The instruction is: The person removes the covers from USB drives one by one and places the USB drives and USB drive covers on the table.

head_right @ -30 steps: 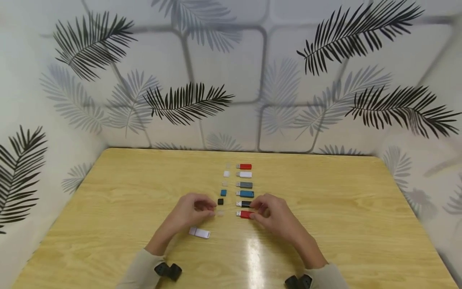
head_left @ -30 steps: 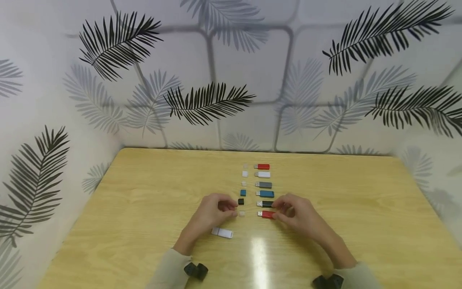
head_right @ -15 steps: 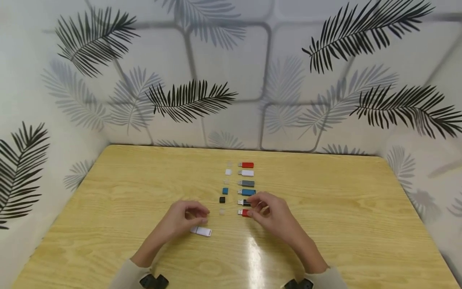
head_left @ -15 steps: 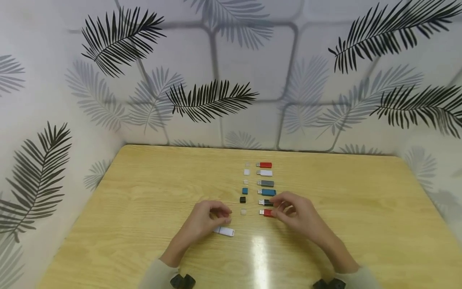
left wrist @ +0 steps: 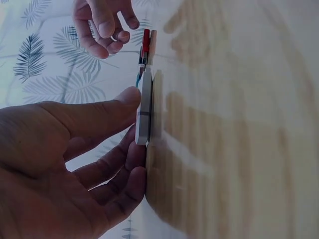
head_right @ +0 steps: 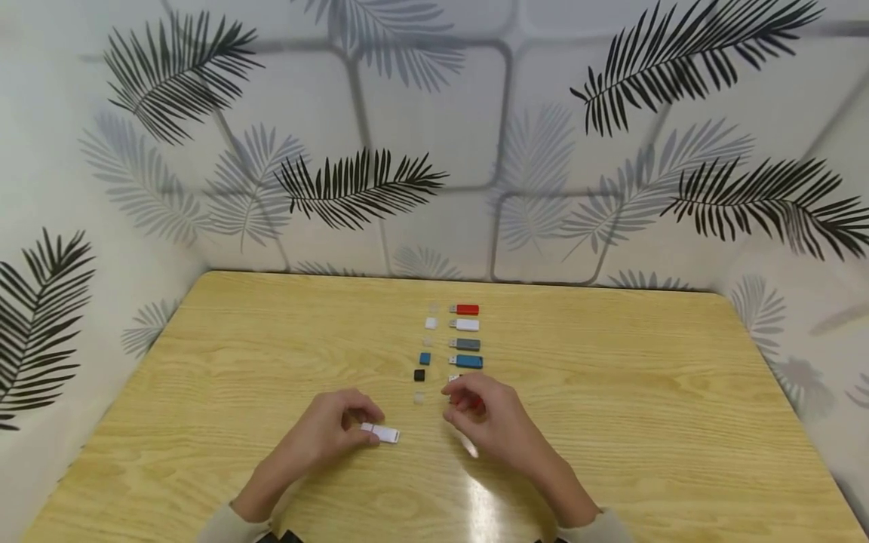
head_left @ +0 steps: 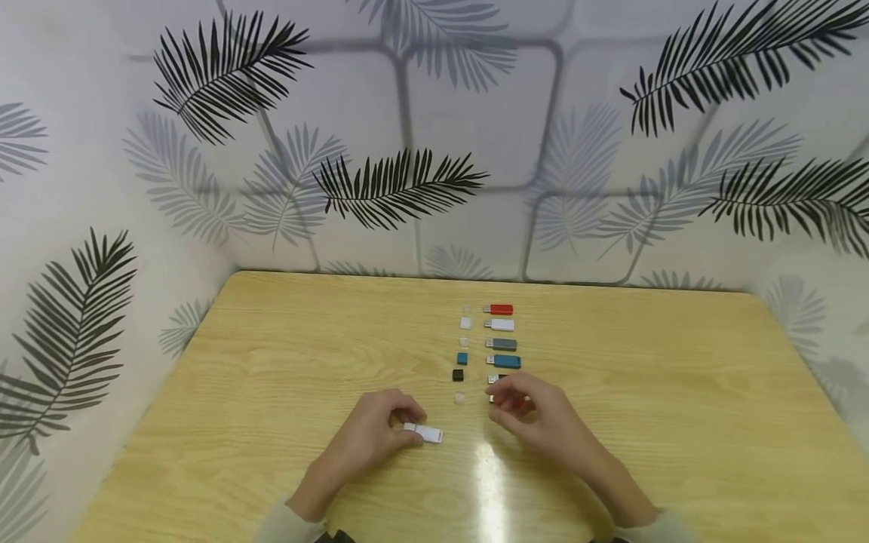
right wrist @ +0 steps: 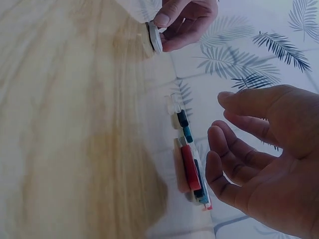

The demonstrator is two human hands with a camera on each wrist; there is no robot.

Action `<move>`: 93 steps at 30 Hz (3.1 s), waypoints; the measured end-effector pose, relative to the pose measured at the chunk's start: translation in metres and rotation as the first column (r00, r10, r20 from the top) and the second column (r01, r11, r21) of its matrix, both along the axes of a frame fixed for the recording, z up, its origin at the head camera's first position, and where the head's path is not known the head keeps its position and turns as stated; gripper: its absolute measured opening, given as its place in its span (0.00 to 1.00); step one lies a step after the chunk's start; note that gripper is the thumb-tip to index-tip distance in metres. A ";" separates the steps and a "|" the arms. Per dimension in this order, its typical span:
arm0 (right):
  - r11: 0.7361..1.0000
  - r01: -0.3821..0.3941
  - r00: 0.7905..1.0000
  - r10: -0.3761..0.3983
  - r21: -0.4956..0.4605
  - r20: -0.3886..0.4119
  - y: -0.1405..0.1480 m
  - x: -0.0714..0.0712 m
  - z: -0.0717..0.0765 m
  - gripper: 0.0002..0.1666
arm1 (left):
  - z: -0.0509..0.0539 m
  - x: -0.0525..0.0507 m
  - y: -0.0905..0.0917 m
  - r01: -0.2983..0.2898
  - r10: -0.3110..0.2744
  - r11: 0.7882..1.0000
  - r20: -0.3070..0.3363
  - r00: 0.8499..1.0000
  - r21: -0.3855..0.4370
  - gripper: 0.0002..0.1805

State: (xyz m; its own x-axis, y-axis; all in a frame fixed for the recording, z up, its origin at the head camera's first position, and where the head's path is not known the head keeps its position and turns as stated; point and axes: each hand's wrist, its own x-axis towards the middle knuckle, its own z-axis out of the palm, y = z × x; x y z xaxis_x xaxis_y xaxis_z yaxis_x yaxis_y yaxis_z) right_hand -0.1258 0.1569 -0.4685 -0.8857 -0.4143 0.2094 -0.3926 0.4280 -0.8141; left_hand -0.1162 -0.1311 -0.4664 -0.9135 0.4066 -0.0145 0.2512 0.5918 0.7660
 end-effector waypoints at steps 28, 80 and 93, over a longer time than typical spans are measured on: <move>0.999 0.034 0.990 -0.033 0.003 -0.138 -0.019 0.011 0.010 0.20 | 0.009 -0.009 0.036 0.029 -0.026 0.999 -0.079 0.997 0.044 0.09; 1.000 -0.017 0.945 0.012 -0.011 -0.327 0.004 -0.002 0.021 0.18 | 0.029 -0.024 0.061 0.107 -0.074 0.951 -0.123 0.990 0.291 0.07; 0.999 -0.052 0.939 0.044 -0.015 -0.340 0.004 -0.002 0.021 0.18 | 0.026 -0.026 0.056 0.146 -0.109 0.940 -0.135 0.985 0.309 0.08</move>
State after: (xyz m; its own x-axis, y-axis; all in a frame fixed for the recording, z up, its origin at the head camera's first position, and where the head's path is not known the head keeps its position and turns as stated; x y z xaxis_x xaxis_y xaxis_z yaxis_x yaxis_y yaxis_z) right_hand -0.1279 0.1605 -0.4477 -0.7394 -0.4461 0.5042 -0.6670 0.3839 -0.6385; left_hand -0.1419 -0.0755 -0.4407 -0.8416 0.4863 0.2351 0.4051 0.2804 0.8702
